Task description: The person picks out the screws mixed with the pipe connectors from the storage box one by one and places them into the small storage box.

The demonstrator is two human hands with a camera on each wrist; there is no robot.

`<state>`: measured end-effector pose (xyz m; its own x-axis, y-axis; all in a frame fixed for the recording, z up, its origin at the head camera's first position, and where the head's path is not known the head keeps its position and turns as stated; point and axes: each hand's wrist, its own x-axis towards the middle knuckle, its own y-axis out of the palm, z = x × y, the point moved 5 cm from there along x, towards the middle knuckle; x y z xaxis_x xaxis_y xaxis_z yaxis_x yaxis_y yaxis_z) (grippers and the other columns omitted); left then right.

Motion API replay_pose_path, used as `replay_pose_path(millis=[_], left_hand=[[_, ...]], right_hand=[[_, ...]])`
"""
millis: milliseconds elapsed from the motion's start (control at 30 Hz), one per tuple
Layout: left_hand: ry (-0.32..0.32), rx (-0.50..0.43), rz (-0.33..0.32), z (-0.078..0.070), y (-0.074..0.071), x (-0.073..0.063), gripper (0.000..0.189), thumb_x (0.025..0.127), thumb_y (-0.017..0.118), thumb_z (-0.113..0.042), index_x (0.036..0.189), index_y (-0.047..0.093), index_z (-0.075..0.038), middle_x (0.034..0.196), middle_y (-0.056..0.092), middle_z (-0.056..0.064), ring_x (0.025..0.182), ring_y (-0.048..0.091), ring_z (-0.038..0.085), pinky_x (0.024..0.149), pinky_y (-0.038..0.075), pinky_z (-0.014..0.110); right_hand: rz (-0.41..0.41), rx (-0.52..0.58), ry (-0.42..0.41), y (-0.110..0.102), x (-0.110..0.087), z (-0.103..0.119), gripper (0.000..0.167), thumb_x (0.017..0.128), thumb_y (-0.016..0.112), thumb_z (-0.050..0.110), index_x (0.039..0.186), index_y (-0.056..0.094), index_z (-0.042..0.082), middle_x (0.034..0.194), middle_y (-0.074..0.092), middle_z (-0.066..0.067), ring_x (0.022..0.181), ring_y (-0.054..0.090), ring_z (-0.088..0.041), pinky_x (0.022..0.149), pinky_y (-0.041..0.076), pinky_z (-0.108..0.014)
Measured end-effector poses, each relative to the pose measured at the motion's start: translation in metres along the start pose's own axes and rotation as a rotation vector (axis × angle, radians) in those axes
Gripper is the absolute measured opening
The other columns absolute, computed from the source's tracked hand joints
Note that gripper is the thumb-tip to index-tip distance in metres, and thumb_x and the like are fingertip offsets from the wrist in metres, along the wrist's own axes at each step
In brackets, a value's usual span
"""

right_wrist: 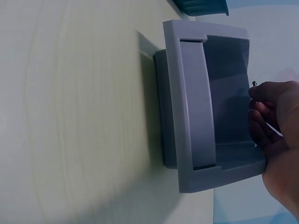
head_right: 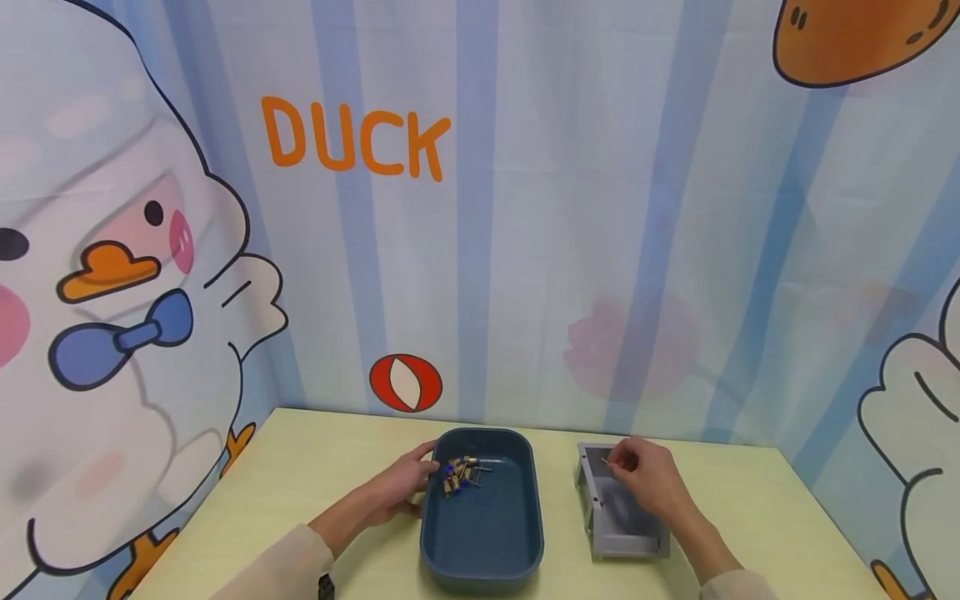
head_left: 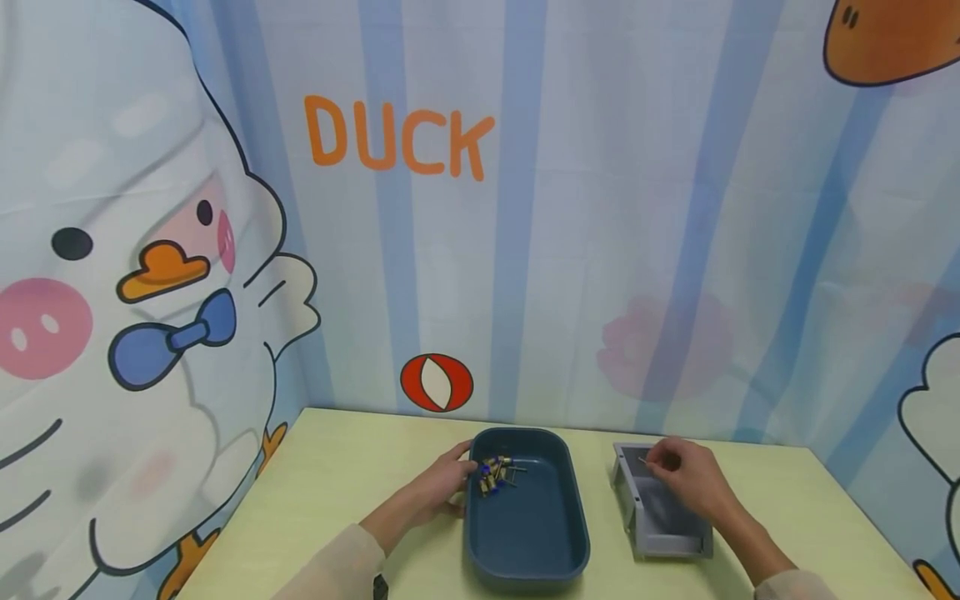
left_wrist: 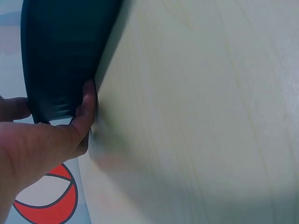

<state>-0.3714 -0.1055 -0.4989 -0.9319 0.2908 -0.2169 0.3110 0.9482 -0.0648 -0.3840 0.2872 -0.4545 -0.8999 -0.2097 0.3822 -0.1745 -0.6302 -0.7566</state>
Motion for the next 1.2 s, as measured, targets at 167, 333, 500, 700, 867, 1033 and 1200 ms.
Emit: replay_pose_path(millis=[167, 333, 500, 700, 867, 1033, 1200], left_hand=[[0.001, -0.005, -0.001, 0.000, 0.000, 0.000, 0.062, 0.109, 0.046, -0.019, 0.167, 0.027, -0.011, 0.141, 0.061, 0.021, 0.126, 0.060, 0.040, 0.076, 0.056, 0.049], [-0.004, 0.002, -0.007, 0.000, 0.000, 0.001, 0.060, 0.111, 0.044, -0.019, 0.168, 0.026, -0.012, 0.146, 0.058, 0.022, 0.131, 0.057, 0.043, 0.079, 0.057, 0.051], [-0.009, 0.010, -0.010, 0.000, 0.000, 0.002, 0.060, 0.111, 0.044, -0.019, 0.168, 0.026, -0.012, 0.147, 0.057, 0.022, 0.133, 0.056, 0.044, 0.080, 0.057, 0.051], [-0.008, 0.010, -0.007, 0.002, -0.001, 0.003, 0.060, 0.111, 0.044, -0.020, 0.168, 0.025, -0.011, 0.148, 0.057, 0.022, 0.133, 0.056, 0.044, 0.078, 0.057, 0.050], [-0.010, 0.012, -0.012, 0.004, -0.001, 0.003, 0.060, 0.111, 0.044, -0.019, 0.168, 0.025, -0.011, 0.150, 0.055, 0.023, 0.135, 0.054, 0.047, 0.080, 0.057, 0.052], [-0.009, 0.012, -0.012, 0.004, -0.001, 0.003, 0.060, 0.111, 0.044, -0.020, 0.167, 0.027, -0.012, 0.151, 0.054, 0.023, 0.136, 0.053, 0.047, 0.080, 0.057, 0.051], [-0.008, 0.013, -0.007, 0.003, -0.002, 0.001, 0.060, 0.111, 0.044, -0.020, 0.168, 0.026, -0.012, 0.150, 0.055, 0.022, 0.134, 0.055, 0.044, 0.077, 0.057, 0.047]], right_hand=[[-0.011, -0.010, -0.045, 0.004, -0.001, 0.004, 0.014, 0.088, 0.081, -0.001, 0.089, 0.074, 0.011, 0.082, 0.068, 0.005, 0.074, 0.060, -0.006, 0.067, 0.052, -0.029], [0.012, -0.045, -0.088, 0.007, -0.001, 0.007, 0.014, 0.086, 0.081, -0.002, 0.086, 0.074, 0.010, 0.079, 0.065, 0.007, 0.073, 0.058, -0.005, 0.066, 0.051, -0.029], [0.023, -0.067, -0.129, 0.008, 0.000, 0.008, 0.014, 0.085, 0.082, -0.002, 0.084, 0.074, 0.010, 0.078, 0.063, 0.009, 0.071, 0.056, -0.003, 0.065, 0.051, -0.028], [0.014, -0.071, -0.123, 0.009, 0.000, 0.008, 0.015, 0.085, 0.082, -0.001, 0.084, 0.074, 0.012, 0.078, 0.064, 0.009, 0.072, 0.056, -0.003, 0.065, 0.051, -0.029], [0.016, -0.072, -0.105, 0.011, 0.000, 0.007, 0.014, 0.085, 0.084, 0.000, 0.086, 0.075, 0.012, 0.080, 0.066, 0.008, 0.073, 0.059, -0.004, 0.067, 0.052, -0.029], [0.035, -0.066, -0.089, 0.011, 0.000, 0.007, 0.013, 0.085, 0.083, 0.001, 0.087, 0.075, 0.011, 0.082, 0.067, 0.007, 0.074, 0.060, -0.005, 0.068, 0.053, -0.030], [0.041, -0.046, -0.083, 0.007, 0.002, 0.010, 0.013, 0.086, 0.083, 0.001, 0.089, 0.075, 0.011, 0.083, 0.068, 0.007, 0.076, 0.061, -0.006, 0.069, 0.054, -0.030]])
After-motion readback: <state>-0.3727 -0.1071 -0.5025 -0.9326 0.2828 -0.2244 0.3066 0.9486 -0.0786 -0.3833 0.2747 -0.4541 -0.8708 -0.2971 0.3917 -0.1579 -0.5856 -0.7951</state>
